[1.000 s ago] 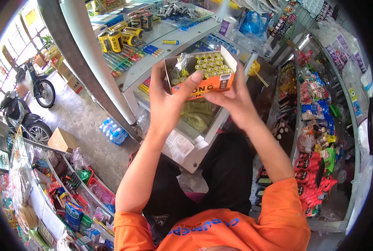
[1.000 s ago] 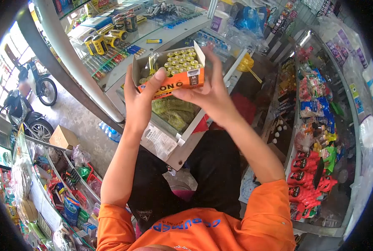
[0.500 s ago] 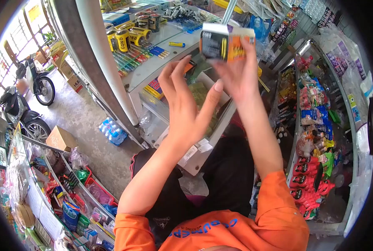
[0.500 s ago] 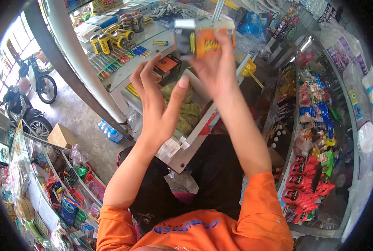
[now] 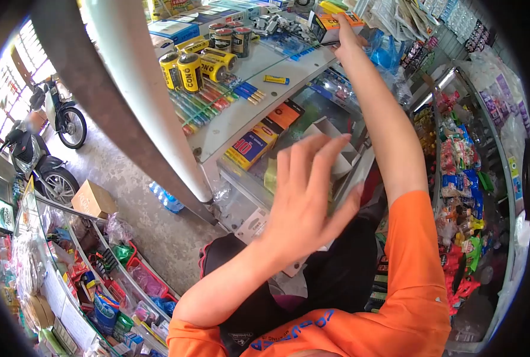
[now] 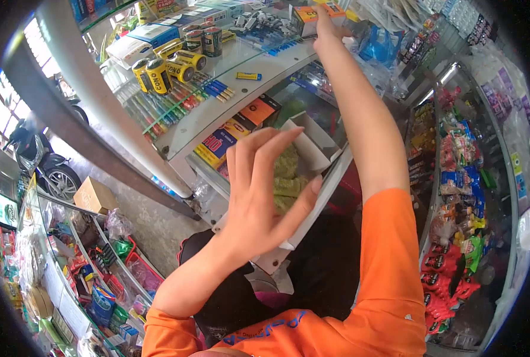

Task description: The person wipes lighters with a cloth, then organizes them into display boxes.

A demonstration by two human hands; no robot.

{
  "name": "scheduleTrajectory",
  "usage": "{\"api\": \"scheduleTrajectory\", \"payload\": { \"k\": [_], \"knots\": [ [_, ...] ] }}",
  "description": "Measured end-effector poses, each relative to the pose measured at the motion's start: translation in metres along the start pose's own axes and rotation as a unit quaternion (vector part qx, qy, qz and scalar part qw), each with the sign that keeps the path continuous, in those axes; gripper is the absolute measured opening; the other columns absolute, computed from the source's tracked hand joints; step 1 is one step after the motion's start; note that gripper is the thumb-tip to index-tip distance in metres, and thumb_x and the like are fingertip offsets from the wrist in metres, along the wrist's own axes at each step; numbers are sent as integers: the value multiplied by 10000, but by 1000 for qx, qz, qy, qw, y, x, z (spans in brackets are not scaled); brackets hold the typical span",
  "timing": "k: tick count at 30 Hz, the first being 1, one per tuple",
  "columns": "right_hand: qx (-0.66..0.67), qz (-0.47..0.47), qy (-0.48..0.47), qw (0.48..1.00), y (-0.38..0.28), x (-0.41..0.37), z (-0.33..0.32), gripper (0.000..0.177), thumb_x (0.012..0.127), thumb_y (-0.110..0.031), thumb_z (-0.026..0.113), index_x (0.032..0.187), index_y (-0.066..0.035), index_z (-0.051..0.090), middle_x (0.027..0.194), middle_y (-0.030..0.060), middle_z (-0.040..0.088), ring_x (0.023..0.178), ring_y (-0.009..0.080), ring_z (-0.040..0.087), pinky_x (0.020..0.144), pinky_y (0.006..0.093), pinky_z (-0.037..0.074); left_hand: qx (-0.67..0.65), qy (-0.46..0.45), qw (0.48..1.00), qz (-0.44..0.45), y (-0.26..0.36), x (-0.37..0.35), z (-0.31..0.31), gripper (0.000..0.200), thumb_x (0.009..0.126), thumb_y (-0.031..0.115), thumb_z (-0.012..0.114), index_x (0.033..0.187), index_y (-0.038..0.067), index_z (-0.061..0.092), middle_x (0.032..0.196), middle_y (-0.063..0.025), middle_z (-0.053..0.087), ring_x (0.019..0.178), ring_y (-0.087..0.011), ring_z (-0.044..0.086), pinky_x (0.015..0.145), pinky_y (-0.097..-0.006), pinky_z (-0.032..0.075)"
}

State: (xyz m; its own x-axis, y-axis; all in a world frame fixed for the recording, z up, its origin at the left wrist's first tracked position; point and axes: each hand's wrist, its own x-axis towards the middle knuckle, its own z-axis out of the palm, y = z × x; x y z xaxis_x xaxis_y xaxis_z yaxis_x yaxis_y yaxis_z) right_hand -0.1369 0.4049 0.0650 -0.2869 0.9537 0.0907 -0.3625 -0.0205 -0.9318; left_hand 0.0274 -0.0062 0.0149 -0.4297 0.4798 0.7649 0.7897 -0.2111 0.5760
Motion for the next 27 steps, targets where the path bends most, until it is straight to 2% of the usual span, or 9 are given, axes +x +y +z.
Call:
{"api": "scheduleTrajectory", "payload": {
  "k": [5,8,9,10,12,20,22,23,27],
  "knots": [
    [-87,34,17,996,-8,34,30,1100,834,-393,882,1563,-77,122,1330,200,610,1066,289,713,874,518,591,1,-17,1000,-1,5,0,-4,677,844,205,837,1433,8,566,1280,-177,581,1138,-341,549,949,-423,403],
    [-151,119,-39,981,-39,45,19,620,922,-377,791,1378,19,653,1177,197,737,1066,304,712,925,469,585,-16,-17,1000,3,4,-1,0,687,836,203,843,1436,12,567,1271,-169,594,1122,-337,558,949,-423,403],
    [-258,21,145,955,0,79,62,502,902,-392,803,1254,-43,716,1123,175,733,1020,312,703,868,484,585,-19,-20,1000,1,5,-1,0,681,835,197,845,1434,19,576,1268,-161,600,1116,-328,564,948,-424,405],
    [-257,21,146,955,1,94,65,502,902,-392,803,1254,-43,716,1123,175,733,1020,312,703,868,484,585,-19,-21,1000,2,5,-1,0,681,835,197,845,1434,19,576,1268,-161,600,1116,-328,564,948,-424,405],
    [-200,111,-85,970,2,109,60,461,899,-445,783,1181,-90,696,1047,154,715,957,305,684,780,476,570,-12,-20,1000,3,6,-2,0,665,826,179,840,1424,28,593,1261,-152,608,1120,-317,568,949,-424,408],
    [-289,98,-152,940,-26,25,73,524,903,-553,747,1157,-100,678,1025,136,709,839,254,675,639,429,546,-20,-16,1000,18,9,-3,3,645,802,135,817,1405,35,613,1270,-134,630,1101,-315,571,955,-414,414],
    [-415,-50,62,906,-16,20,77,650,842,-569,811,1216,-52,686,1051,146,724,836,262,678,623,408,547,-27,-20,999,12,9,-3,4,641,802,132,814,1403,35,613,1278,-135,630,1102,-316,570,958,-414,415],
    [-453,-12,-163,876,-14,62,63,783,773,-584,871,1261,1,692,1097,153,745,886,266,698,662,409,563,-30,-19,999,10,9,-2,3,635,804,131,813,1400,34,614,1280,-137,632,1106,-317,571,963,-419,416],
    [-449,-79,-142,879,-12,36,58,789,760,-579,885,1257,6,708,1093,155,753,936,268,717,707,398,576,-35,-25,999,4,11,-1,1,617,810,129,812,1388,31,619,1281,-144,638,1118,-323,572,974,-430,428]
  ]
}}
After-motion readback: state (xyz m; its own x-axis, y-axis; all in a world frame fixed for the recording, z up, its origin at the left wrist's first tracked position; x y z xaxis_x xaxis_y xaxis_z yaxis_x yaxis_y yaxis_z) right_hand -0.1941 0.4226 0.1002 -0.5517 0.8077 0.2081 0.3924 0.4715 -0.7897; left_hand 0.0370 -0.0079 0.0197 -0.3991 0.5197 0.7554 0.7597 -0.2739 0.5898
